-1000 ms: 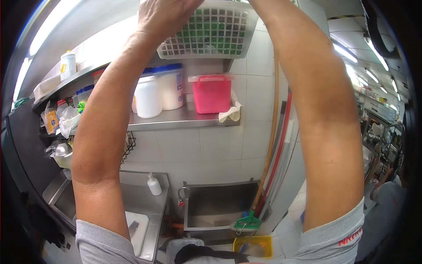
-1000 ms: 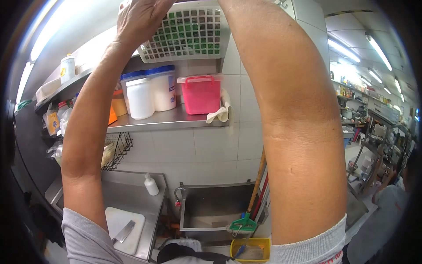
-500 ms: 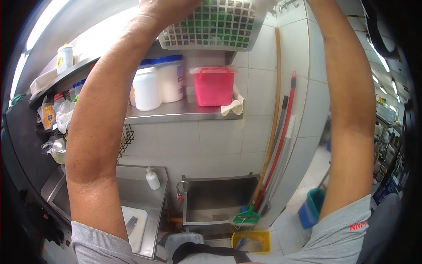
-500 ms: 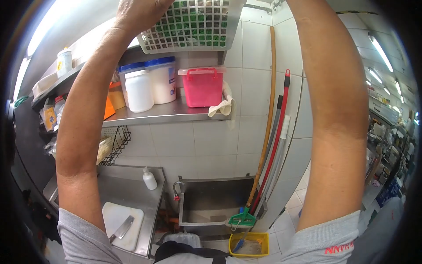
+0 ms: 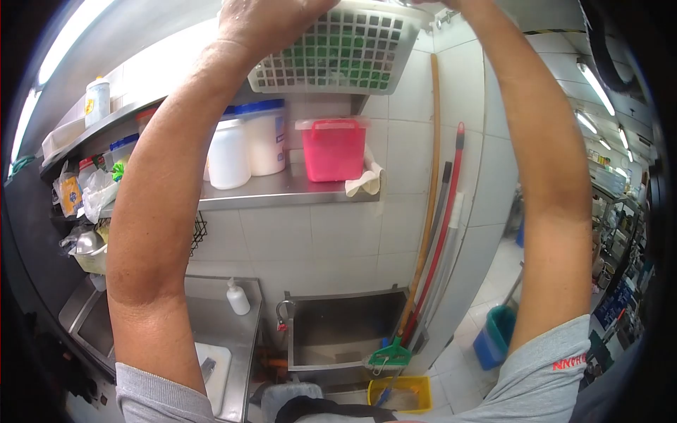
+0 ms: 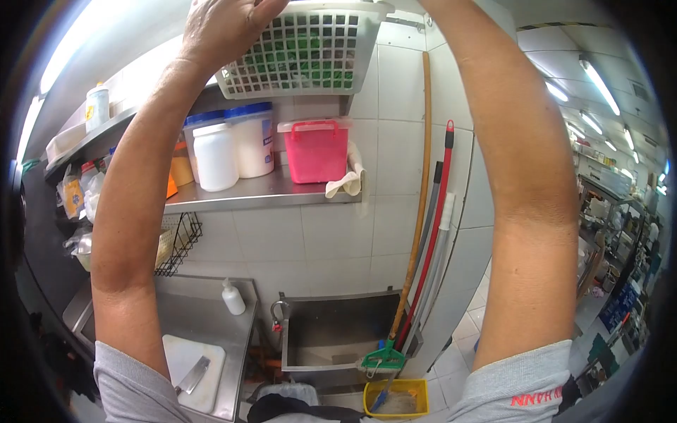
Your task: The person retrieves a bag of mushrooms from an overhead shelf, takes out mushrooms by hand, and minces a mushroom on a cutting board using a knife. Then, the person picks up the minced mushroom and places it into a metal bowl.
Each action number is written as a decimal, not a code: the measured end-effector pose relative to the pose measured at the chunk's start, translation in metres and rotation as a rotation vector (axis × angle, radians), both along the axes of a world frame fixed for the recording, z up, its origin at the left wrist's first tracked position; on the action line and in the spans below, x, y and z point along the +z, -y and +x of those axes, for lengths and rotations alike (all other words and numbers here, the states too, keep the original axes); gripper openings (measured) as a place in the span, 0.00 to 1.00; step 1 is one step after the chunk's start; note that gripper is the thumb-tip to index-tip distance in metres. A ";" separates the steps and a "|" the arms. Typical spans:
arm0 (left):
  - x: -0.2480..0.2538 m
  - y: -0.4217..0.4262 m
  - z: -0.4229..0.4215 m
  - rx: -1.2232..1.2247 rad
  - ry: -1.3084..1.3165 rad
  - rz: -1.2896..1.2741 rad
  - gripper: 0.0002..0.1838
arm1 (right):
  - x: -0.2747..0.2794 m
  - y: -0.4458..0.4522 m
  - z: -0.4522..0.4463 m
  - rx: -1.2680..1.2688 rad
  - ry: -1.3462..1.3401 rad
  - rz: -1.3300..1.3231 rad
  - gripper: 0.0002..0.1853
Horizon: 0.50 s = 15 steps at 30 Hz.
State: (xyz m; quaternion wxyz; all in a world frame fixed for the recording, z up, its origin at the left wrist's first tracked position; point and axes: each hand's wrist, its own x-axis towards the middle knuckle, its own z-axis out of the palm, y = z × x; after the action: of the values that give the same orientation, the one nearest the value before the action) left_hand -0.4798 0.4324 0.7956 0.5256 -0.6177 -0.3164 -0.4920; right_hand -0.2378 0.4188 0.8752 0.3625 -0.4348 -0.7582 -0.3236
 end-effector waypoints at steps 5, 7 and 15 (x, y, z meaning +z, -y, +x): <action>0.000 0.003 0.003 -0.014 0.076 -0.082 0.40 | 0.043 -0.066 0.019 -0.043 -0.011 0.161 0.18; -0.002 0.005 0.003 -0.020 0.068 -0.088 0.41 | 0.060 -0.089 0.024 -0.047 -0.065 0.079 0.19; 0.000 0.000 0.001 -0.026 0.043 -0.007 0.44 | 0.075 -0.132 0.044 0.520 -0.509 -0.211 0.12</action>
State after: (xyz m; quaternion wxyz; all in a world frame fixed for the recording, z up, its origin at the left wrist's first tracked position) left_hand -0.4787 0.4321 0.7954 0.5102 -0.6127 -0.3213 -0.5109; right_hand -0.1941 0.5512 0.9500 0.5627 -0.3293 -0.7579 -0.0227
